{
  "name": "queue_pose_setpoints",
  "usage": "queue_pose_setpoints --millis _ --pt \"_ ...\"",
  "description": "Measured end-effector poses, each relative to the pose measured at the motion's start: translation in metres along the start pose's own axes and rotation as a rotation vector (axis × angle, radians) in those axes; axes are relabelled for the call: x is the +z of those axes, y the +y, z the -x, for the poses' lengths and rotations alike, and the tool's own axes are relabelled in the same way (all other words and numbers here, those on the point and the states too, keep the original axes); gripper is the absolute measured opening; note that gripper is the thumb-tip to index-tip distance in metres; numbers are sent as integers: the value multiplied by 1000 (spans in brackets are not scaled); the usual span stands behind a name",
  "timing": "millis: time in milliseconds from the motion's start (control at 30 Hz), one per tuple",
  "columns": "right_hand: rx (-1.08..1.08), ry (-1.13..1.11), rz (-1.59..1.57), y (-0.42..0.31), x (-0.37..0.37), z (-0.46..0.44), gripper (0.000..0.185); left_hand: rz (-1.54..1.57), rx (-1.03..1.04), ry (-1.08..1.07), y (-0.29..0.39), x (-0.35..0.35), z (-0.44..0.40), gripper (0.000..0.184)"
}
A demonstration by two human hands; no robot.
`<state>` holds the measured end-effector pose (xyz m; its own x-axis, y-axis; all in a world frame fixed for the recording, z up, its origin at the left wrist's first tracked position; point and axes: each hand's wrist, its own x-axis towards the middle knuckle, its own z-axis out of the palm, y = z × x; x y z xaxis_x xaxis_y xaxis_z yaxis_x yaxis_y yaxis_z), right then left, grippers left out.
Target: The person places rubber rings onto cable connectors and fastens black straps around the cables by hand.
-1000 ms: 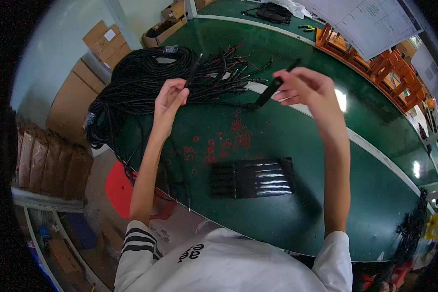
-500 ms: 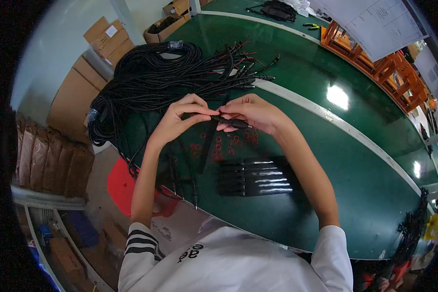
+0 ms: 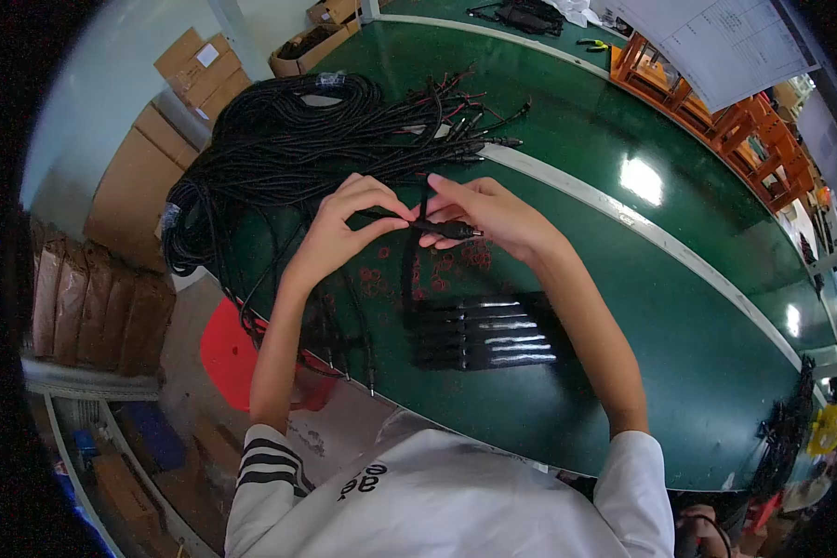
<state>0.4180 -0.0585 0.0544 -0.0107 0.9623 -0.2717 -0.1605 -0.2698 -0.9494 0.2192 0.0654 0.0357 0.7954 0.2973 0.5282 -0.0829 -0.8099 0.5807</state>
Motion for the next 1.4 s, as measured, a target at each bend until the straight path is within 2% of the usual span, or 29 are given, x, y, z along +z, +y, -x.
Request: queue_pose_setpoints --millis 67,200,300,500,600,700,767,1000,1067,1100,1167,1200,1267,1400 --pt "15 49 -60 -1 2 3 53 22 -11 9 1 3 0 16" --pt "-15 65 -7 6 1 4 55 58 -41 10 1 9 1 16" --pt "16 57 18 11 -3 3 53 27 -32 -6 0 13 1 15" --pt "8 14 -57 17 -8 0 38 -7 -53 -6 0 20 3 13" --pt "76 -6 -70 16 -9 -1 35 -21 -49 6 -3 24 5 12" --pt "87 0 -86 20 -10 -4 36 -49 -18 41 -2 28 6 14" --pt "158 81 -81 16 -6 -2 35 -40 -167 108 6 32 8 18" --pt "119 18 -34 21 -8 -5 29 -107 -159 205 10 40 18 19" --pt "124 9 -18 21 -10 -6 26 -34 -338 251 12 43 21 15" --pt "125 8 -17 21 -9 -6 26 -33 -339 252 16 44 24 15" --pt "116 -12 -33 19 -6 -4 24 58 -603 244 26 47 29 16" --pt "117 -12 -33 20 -6 -3 24 59 -604 245 28 47 33 16" --pt "88 -14 -23 22 -5 -4 25 487 -685 108 26 48 41 25" --pt "104 -31 -41 26 -6 -6 25 672 -604 119 17 61 49 22"
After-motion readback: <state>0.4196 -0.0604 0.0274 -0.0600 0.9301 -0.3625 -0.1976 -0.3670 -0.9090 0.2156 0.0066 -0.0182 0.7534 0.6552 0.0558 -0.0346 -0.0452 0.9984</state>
